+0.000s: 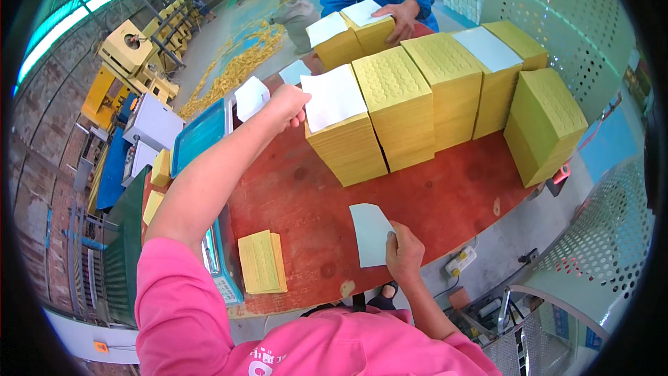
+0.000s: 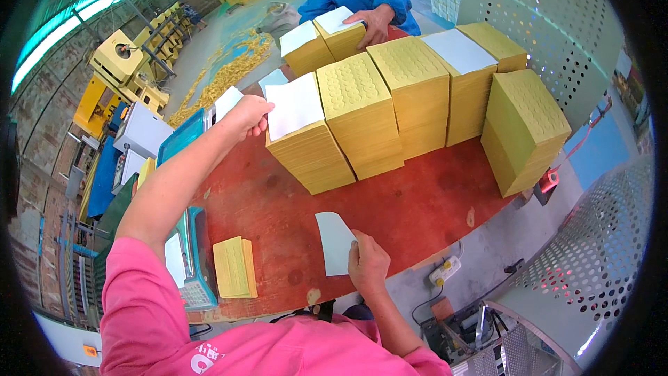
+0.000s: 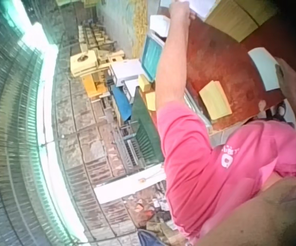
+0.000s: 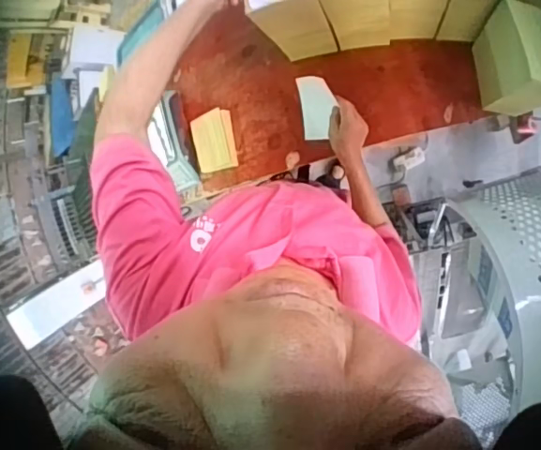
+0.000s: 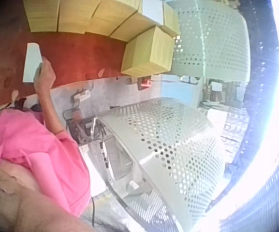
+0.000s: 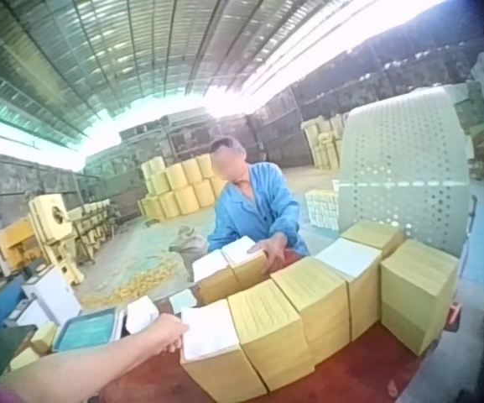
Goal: Checking paper weight, adding top sheets, and using a binding machine to bundle stacks of yellow paper.
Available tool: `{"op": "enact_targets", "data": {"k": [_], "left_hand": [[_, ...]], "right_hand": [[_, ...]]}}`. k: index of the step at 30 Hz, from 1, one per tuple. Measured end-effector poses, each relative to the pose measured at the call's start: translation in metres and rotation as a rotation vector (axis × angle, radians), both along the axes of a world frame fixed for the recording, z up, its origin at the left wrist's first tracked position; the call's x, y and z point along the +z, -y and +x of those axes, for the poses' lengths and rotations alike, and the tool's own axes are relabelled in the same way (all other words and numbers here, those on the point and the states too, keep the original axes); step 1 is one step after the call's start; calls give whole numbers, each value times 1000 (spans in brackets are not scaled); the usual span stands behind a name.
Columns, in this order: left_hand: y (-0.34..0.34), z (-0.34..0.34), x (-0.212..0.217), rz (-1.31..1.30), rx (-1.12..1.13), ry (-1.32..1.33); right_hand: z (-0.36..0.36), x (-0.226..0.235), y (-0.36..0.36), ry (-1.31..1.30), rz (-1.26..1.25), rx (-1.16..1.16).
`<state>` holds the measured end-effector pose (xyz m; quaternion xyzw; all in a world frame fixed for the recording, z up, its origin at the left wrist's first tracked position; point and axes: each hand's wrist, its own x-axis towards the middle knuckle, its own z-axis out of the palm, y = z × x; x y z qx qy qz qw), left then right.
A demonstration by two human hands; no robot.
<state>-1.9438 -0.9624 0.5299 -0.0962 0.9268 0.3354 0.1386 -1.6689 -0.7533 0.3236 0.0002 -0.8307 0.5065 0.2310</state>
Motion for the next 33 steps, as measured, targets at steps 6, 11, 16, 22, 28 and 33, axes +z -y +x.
{"op": "enact_targets", "data": {"k": [6,11,16,22,28,33], "left_hand": [[3,-2,-4,18,-7,-31],[8,-7,-8,60,-21,-63],[12,-6,-5,89,-30,-85],[8,-1,2,-1,-84,-95],[3,-6,-1,-82,-110,-137],[7,-8,1,-58,-102,-79]], "right_hand": [[0,3,0,-8,2,4],[-2,2,-1,-15,8,16],[-3,3,0,-11,3,20],[-4,3,-1,-5,0,11],[-3,3,-1,6,2,10],[-3,4,-1,17,-10,3]]}}
